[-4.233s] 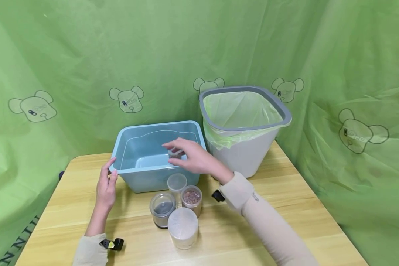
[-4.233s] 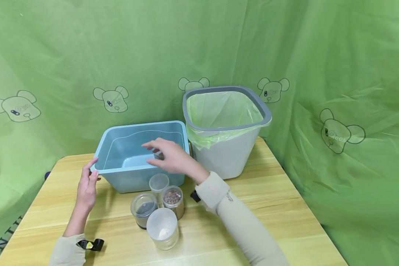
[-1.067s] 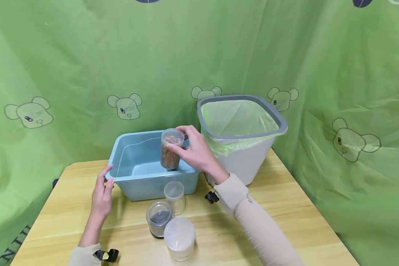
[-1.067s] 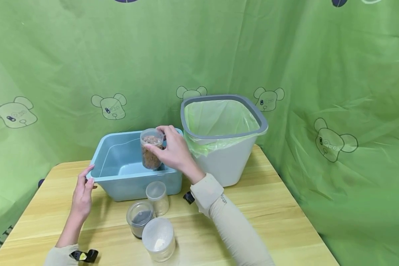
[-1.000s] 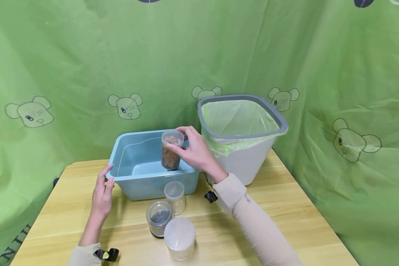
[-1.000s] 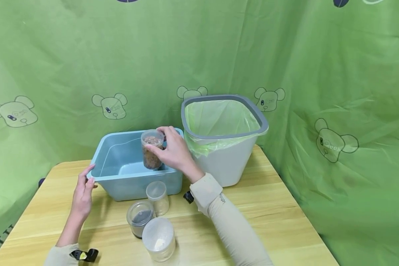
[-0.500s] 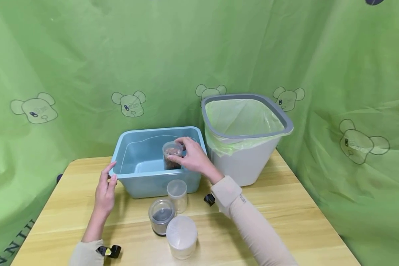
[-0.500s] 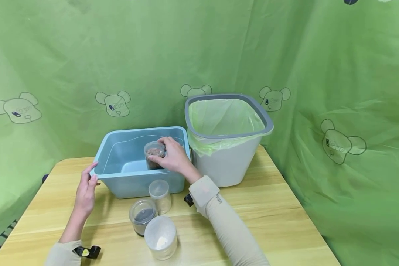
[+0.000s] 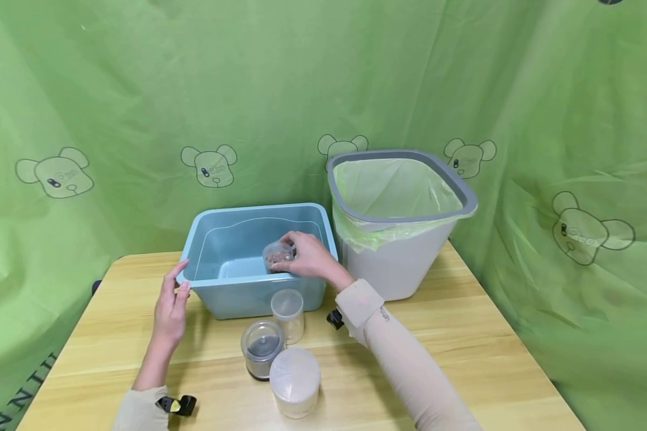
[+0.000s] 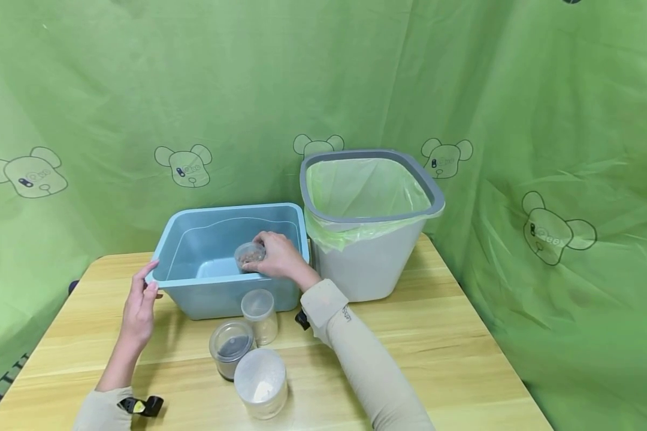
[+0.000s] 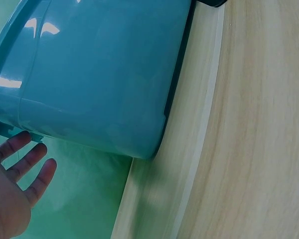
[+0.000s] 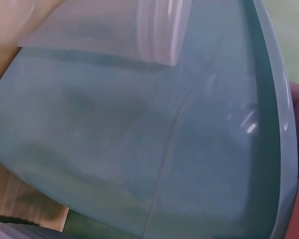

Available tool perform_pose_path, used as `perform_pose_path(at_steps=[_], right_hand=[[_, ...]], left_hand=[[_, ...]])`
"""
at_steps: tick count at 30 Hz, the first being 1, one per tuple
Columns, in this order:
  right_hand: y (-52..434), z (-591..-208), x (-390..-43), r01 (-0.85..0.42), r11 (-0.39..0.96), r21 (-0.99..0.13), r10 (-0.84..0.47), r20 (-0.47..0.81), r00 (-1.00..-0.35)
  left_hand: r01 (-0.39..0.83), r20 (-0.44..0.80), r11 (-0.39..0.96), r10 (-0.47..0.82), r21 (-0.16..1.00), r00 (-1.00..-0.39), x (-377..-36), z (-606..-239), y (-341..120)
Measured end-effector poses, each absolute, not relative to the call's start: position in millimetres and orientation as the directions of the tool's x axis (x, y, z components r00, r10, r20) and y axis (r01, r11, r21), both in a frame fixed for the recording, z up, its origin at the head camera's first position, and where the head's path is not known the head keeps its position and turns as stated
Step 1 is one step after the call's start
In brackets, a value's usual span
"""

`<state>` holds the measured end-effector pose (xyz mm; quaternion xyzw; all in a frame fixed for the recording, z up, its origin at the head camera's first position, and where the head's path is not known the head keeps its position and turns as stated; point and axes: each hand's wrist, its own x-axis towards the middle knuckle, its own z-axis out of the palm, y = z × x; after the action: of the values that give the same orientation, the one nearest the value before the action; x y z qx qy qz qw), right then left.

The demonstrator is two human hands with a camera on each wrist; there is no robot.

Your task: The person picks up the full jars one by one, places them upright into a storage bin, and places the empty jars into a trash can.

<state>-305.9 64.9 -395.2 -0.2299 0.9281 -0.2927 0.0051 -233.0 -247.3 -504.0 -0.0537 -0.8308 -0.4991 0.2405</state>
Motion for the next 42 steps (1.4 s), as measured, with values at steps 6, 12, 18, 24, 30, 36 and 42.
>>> perform_pose_path(at_steps=[6, 12, 18, 24, 30, 36, 42], right_hand=[[64, -396, -309, -0.410, 0.743, -0.530, -0.431, 0.091, -0.898], [64, -397, -313, -0.374, 0.763, -0.527, -0.421, 0.034, -0.906], [61, -398, -319, -0.392, 0.774, -0.497, -0.455, -0.006, -0.890], [59, -397, -323, -0.434, 0.752, -0.496, -0.510, -0.021, -0.860], [57, -397, -327, -0.459, 0.728, -0.509, -0.551, -0.036, -0.834], [55, -398, -331, -0.495, 0.716, -0.493, -0.590, -0.047, -0.806], [52, -402, -336, -0.534, 0.703, -0.470, -0.630, -0.063, -0.774]], left_hand=[[0.336, 0.451, 0.484, -0.141, 0.808, -0.881, -234, -504, -247], [0.336, 0.441, 0.467, -0.134, 0.818, -0.887, -237, -508, -246], [0.318, 0.432, 0.482, -0.143, 0.816, -0.891, -236, -509, -249], [0.322, 0.437, 0.487, -0.141, 0.812, -0.888, -234, -508, -248], [0.344, 0.455, 0.476, -0.138, 0.809, -0.880, -234, -506, -248], [0.340, 0.453, 0.481, -0.137, 0.808, -0.881, -234, -506, -248], [0.350, 0.462, 0.480, -0.134, 0.804, -0.877, -233, -504, -248]])
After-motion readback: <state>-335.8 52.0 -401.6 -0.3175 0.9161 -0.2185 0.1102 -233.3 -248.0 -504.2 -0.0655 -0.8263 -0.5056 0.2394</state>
